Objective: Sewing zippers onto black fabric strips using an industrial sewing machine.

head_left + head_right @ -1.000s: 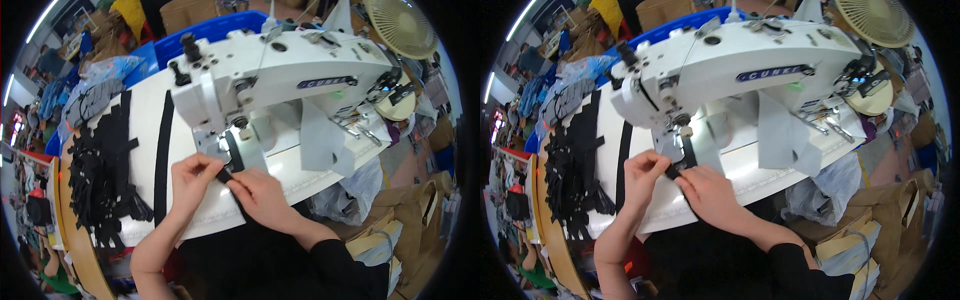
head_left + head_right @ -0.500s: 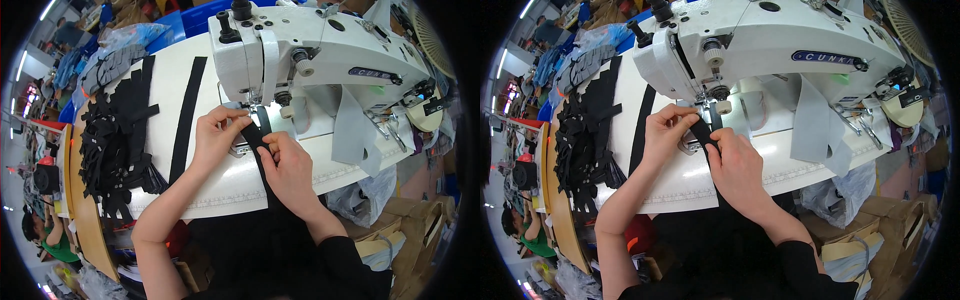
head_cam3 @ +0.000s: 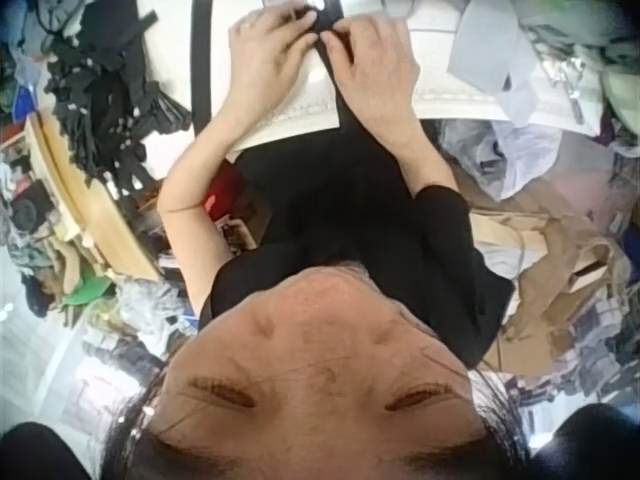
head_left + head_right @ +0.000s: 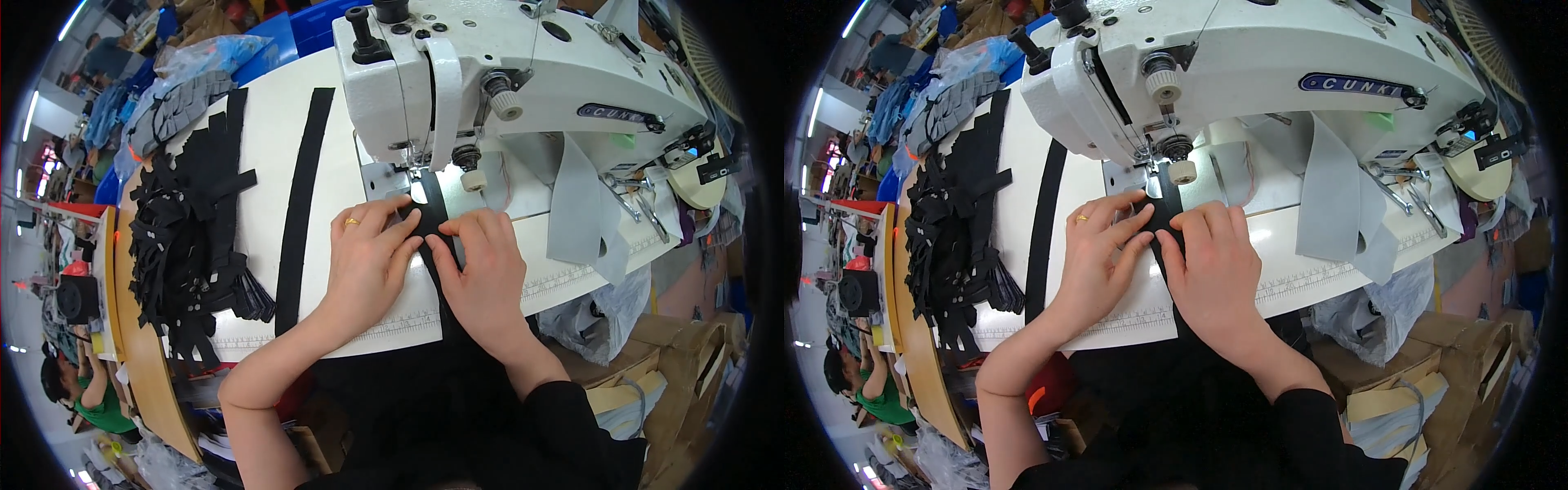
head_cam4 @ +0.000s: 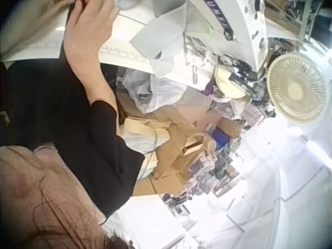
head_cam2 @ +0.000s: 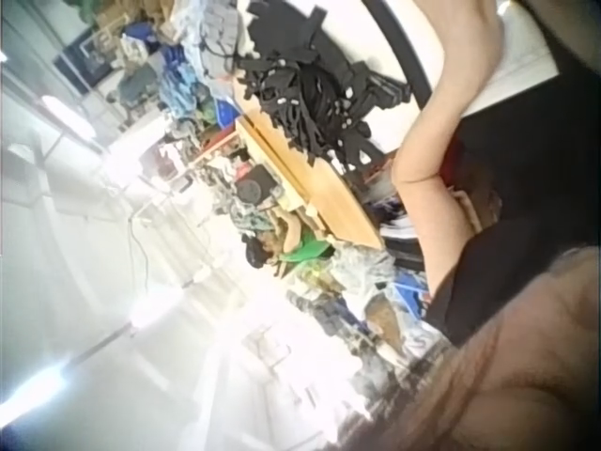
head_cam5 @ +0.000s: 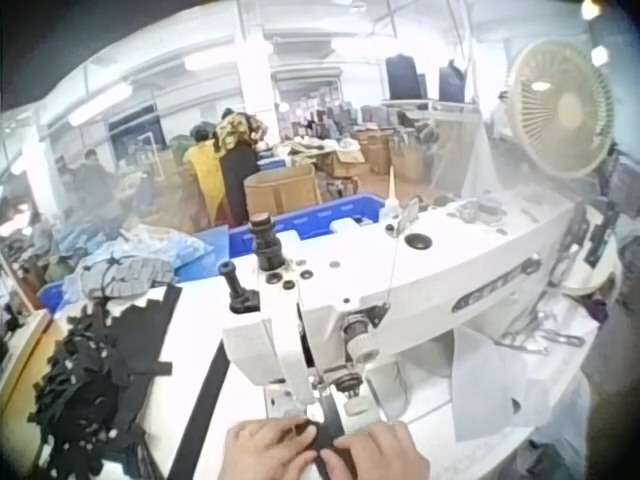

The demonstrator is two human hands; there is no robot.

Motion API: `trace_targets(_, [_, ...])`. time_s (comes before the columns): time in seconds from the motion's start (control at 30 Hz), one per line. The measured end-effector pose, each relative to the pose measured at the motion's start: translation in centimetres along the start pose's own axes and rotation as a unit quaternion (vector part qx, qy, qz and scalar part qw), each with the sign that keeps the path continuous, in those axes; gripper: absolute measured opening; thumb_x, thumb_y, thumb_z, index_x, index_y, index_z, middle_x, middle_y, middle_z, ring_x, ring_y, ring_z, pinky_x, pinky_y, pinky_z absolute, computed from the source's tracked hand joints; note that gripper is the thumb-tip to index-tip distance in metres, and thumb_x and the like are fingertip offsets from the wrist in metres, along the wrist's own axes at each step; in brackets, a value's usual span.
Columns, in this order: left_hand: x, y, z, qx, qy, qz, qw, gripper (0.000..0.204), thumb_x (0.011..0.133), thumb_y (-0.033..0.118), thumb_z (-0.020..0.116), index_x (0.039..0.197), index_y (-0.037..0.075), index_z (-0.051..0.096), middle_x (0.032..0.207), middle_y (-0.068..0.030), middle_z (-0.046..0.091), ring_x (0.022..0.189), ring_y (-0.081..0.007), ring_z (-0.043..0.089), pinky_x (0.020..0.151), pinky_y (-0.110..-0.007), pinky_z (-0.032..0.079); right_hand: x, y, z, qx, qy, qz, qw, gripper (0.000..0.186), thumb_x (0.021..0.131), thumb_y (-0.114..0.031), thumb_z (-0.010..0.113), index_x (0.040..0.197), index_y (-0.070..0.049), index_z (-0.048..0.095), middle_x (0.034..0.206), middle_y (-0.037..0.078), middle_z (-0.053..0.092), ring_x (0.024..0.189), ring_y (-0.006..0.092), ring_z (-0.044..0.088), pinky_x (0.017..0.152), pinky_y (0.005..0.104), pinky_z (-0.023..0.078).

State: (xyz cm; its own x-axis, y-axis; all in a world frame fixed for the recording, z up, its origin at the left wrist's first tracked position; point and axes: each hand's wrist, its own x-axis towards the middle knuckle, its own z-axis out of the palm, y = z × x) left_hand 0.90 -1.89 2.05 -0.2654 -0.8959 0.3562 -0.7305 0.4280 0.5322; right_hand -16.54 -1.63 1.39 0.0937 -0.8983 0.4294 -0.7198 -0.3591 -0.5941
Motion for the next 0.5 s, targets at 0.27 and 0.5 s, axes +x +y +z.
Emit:
trace_targets(0.27, [-0.5,-0.3,0.0,0.019,-0.032,-0.009,0.999,0.035,0.097,0.005,0.065,0.132,0.003,0.07,0.135,-0.0103,0.062,0.123,-0.03,0.058,0.115,-0.047,0.032,0.1,-0.4,0.7,-0.029,0.016,-0.005,0.999,0.025,0.088,-0.02,0.079,0.105,-0.006,0.067,0.093,0.007,0.064,0.088,0.0276,0.062,0.067,0.0394,0.054])
trace_targets(0.5, [-0.8,-0.6,0.0,0.043,-0.045,0.022,0.998,0.037,0.099,0.008,0.064,0.135,0.0,0.065,0.145,-0.0128,0.062,0.143,-0.0317,0.052,0.124,-0.069,0.005,0.8,-0.3,0.9,0.03,-0.018,0.028,0.999,0.021,0.087,-0.011,0.079,0.101,-0.005,0.065,0.085,0.006,0.067,0.081,0.026,0.065,0.064,0.0377,0.053])
